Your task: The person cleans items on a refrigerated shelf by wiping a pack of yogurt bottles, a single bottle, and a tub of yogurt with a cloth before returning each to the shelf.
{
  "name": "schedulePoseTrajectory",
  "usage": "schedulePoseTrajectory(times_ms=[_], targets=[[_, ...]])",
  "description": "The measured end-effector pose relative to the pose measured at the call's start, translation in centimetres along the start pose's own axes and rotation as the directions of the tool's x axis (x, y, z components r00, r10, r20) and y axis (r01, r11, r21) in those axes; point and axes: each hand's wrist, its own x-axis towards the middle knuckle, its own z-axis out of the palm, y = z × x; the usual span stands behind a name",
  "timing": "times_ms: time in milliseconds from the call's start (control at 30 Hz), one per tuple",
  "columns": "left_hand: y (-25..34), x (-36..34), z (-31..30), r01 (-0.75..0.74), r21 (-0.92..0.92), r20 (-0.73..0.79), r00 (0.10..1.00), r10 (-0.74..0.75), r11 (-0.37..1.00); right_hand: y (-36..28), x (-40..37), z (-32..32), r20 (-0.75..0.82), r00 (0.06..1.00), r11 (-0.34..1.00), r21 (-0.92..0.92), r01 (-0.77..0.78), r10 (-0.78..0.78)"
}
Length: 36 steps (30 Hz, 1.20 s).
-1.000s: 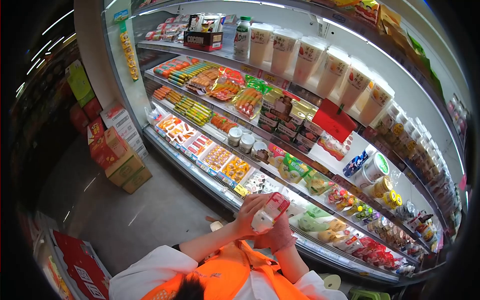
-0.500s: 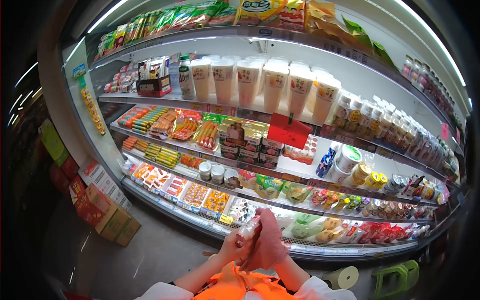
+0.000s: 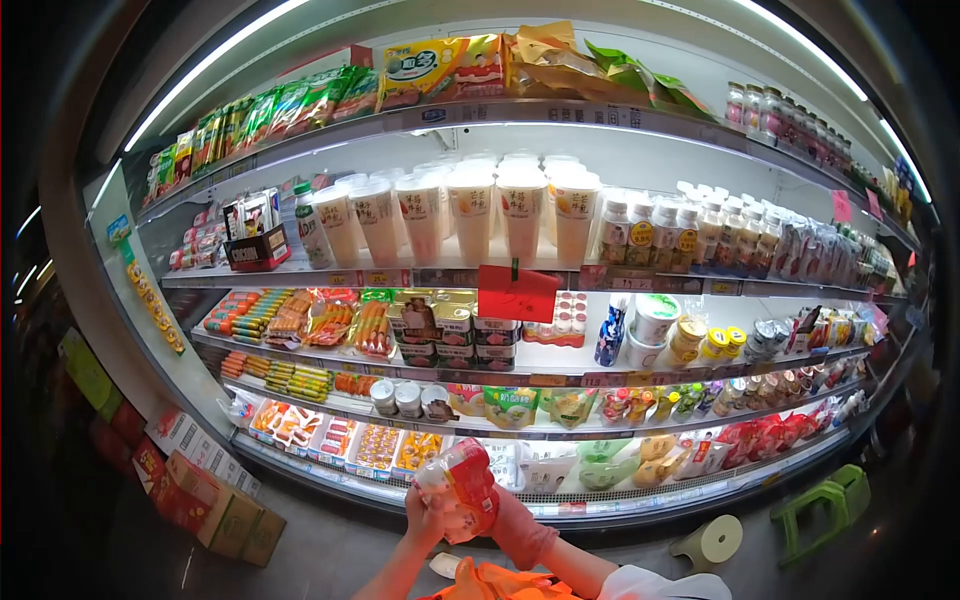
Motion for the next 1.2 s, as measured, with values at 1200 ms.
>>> schedulePoseTrajectory(times_ms=[1200], targets=[[0.7, 0.0, 1.7, 0.397, -0.083, 0.249, 0.897, -0.367, 0.914, -8.2, -1.9, -2.6, 0.012, 0.819, 0.392, 0.874, -0.287, 0.573]])
